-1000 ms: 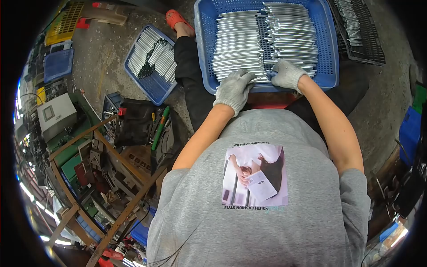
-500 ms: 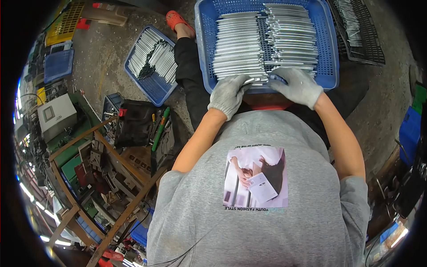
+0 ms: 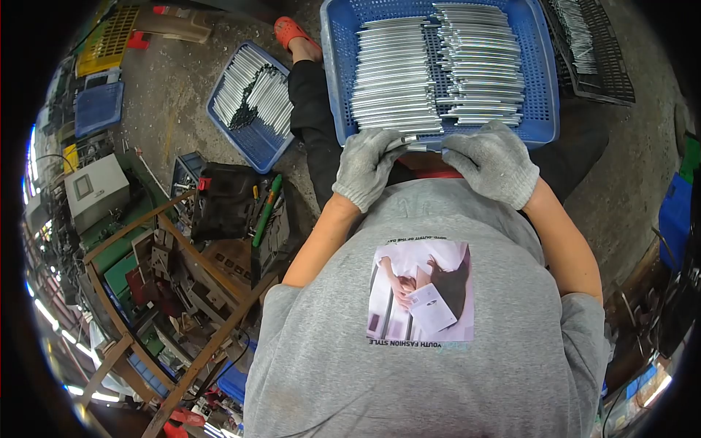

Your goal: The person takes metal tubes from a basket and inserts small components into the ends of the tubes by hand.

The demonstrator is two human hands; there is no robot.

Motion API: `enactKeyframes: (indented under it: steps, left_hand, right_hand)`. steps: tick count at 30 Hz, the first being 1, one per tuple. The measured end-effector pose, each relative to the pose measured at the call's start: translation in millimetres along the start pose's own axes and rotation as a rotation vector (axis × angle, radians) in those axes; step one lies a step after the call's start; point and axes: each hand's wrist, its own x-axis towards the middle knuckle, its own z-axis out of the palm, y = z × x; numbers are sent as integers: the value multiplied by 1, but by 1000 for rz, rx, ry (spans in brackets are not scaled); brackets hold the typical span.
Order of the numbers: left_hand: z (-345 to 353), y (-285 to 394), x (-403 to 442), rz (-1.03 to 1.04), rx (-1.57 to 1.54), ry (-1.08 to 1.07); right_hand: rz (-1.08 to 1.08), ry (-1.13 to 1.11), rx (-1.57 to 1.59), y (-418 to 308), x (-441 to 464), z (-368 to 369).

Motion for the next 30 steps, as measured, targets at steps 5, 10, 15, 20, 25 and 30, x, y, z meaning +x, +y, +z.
enactKeyframes:
  steps: [5,10,15,20,25,30]
  left_hand:
    - [1,7,-4,-15,12,-12]
    - [4,10,-10,26,82,111]
    - [1,13,-11,64,183,107]
    - [2,13,-11,75,175,118]
    - [2,11,-14,52,172,106]
    - [1,11,-11,66,150,108]
  right_hand:
    - [27,-19,-52,-5,3,0]
    - [65,-78,-16,-14,4,-5]
    - [26,21,20,-16,2,-4]
    - [90,-19,19,-12,4,2]
    - [56,-49,41,-19,1,1]
    - [188,-99,115,-18,7,-6]
